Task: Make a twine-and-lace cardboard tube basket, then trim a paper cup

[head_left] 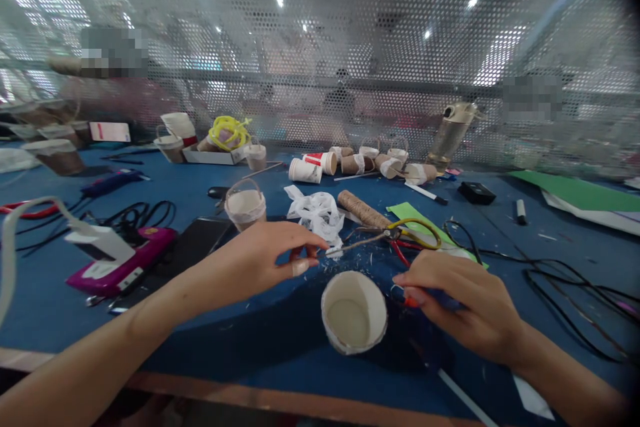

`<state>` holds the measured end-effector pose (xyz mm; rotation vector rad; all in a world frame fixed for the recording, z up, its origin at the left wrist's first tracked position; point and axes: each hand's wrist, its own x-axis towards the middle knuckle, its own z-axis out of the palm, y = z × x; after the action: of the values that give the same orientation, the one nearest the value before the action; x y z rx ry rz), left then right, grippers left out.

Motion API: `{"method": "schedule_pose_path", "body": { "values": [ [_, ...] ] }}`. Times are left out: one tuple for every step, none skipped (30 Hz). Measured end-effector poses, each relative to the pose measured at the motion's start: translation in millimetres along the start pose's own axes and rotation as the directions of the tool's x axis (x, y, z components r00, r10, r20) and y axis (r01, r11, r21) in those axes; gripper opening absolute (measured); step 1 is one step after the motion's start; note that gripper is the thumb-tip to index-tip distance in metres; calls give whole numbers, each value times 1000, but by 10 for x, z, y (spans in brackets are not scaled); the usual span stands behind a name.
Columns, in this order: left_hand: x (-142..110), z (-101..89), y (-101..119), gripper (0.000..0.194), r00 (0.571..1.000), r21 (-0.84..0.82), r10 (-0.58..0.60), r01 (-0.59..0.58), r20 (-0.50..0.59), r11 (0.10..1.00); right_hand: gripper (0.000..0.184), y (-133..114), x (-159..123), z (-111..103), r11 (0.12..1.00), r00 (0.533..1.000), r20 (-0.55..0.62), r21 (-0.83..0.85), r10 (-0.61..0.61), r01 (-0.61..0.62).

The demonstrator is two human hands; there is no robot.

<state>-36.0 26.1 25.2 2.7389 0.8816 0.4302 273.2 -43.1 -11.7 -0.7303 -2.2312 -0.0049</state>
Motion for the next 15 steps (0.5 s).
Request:
{"method": "schedule_pose_path", "body": {
  "values": [
    [5, -4, 6, 25, 1000, -75, -1, 0, -21, 997, 20, 1, -8, 6, 1000, 1000, -7, -15, 18, -18],
    [10, 1, 11, 23, 997, -117, 13, -21, -75, 993, 22, 4, -17, 12, 999, 999, -20, -30, 39, -40],
    [13, 13, 15, 21, 992, -142, 32, -49, -120, 989, 25, 8, -26, 17, 997, 997, -42, -41, 62, -63],
    [14, 30, 20, 21, 987, -148, 52, -75, -151, 986, 28, 11, -33, 21, 996, 995, -73, -48, 75, -79],
    [13, 49, 25, 21, 982, -141, 68, -94, -177, 986, 32, 11, -36, 21, 996, 991, -112, -54, 68, -75],
    [10, 67, 31, 21, 978, -125, 85, -110, -191, 986, 36, 7, -35, 16, 997, 987, -155, -65, 38, -48],
    [5, 83, 37, 22, 975, -99, 102, -124, -199, 987, 39, -2, -27, 8, 997, 981, -193, -81, -9, -7],
    [0, 96, 44, 22, 971, -63, 122, -137, -208, 988, 42, -17, -14, -5, 995, 973, -225, -97, -54, 33],
    [-4, 103, 52, 22, 966, -20, 145, -153, -212, 988, 43, -36, 7, -22, 991, 964, -250, -117, -93, 65],
    [-6, 106, 61, 22, 962, 30, 169, -166, -216, 986, 43, -58, 33, -42, 990, 959, -263, -126, -101, 70],
    [-6, 103, 72, 22, 955, 87, 196, -181, -221, 980, 41, -81, 65, -62, 990, 959, -270, -129, -87, 54],
    [-4, 94, 87, 23, 948, 148, 224, -194, -225, 970, 39, -103, 102, -83, 988, 966, -249, -148, -70, 34],
    [2, 80, 106, 24, 941, 211, 253, -207, -224, 955, 36, -120, 142, -103, 985, 978, -201, -170, -61, 27],
    [9, 61, 130, 25, 932, 276, 285, -220, -223, 936, 32, -133, 183, -119, 982, 991, -121, -186, -55, 31],
    [20, 37, 160, 26, 928, 339, 311, -230, -207, 912, 27, -140, 224, -130, 978, 998, -40, -205, -52, 43]
  ]
}}
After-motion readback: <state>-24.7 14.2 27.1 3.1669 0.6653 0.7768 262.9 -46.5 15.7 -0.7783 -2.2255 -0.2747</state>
